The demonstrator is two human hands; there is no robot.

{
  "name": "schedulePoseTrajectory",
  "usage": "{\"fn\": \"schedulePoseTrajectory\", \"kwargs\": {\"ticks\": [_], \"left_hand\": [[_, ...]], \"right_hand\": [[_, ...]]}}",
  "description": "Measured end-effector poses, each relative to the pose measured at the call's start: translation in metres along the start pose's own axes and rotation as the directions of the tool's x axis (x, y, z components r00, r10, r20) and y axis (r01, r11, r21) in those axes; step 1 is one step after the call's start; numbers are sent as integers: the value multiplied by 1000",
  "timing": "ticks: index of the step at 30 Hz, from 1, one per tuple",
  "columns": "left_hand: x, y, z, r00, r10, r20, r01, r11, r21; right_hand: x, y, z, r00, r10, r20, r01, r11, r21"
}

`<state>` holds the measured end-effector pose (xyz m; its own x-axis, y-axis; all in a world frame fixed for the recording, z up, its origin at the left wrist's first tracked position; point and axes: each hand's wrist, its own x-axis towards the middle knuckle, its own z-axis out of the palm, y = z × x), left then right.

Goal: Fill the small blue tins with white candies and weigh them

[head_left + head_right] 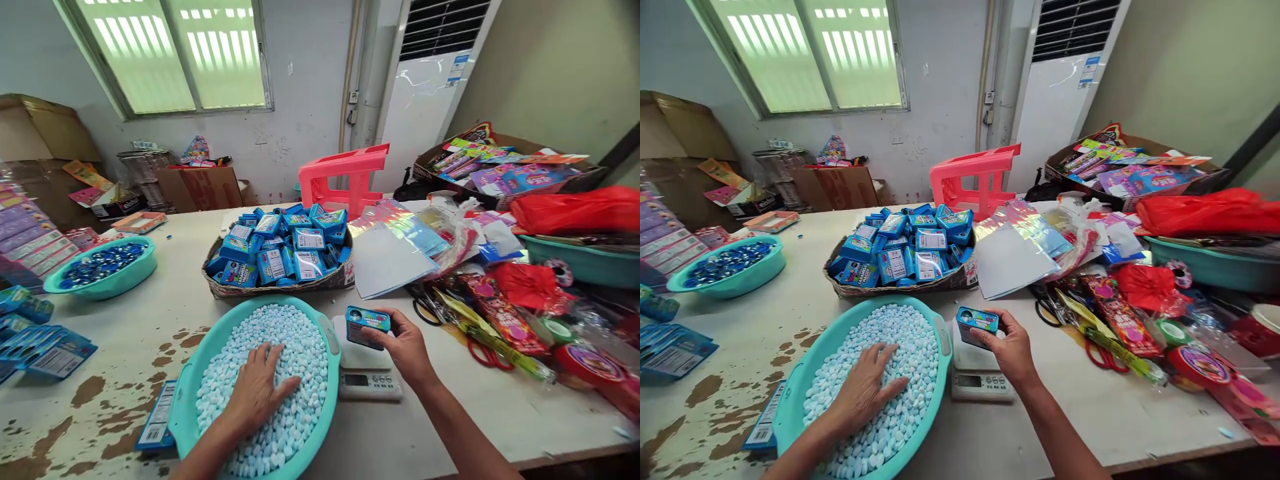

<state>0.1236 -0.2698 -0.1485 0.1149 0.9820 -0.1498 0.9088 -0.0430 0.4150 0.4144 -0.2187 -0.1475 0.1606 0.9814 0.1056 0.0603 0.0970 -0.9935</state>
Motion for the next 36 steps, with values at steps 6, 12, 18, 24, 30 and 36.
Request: {"fn": "schedulePoseTrajectory", "kwargs": {"ticks": [6, 12, 18, 24, 30, 36], "left_hand": [[1, 15, -3, 999, 24, 24, -27, 991, 129], [3, 16, 2, 1000, -7, 19, 4, 991, 133], [9, 10, 7, 1000, -18, -19, 20, 988, 156], [13, 5, 3, 998, -40, -47, 46, 990, 133], [19, -9, 0, 990, -95, -108, 95, 995, -7], [25, -18, -2, 952, -291, -92, 211, 847, -487]], "right_hand": [[1, 39, -3, 1000, 22, 21, -21, 999, -45], [36, -5, 2, 969, -248, -18, 232, 930, -286], [108, -62, 95, 975, -150, 165, 218, 794, -567], [137, -58, 165, 980, 109, 163, 12, 796, -605], [132, -86, 125, 913, 107, 395, -3, 967, -256], [61, -98, 40, 851, -164, 498, -32, 931, 363]]}}
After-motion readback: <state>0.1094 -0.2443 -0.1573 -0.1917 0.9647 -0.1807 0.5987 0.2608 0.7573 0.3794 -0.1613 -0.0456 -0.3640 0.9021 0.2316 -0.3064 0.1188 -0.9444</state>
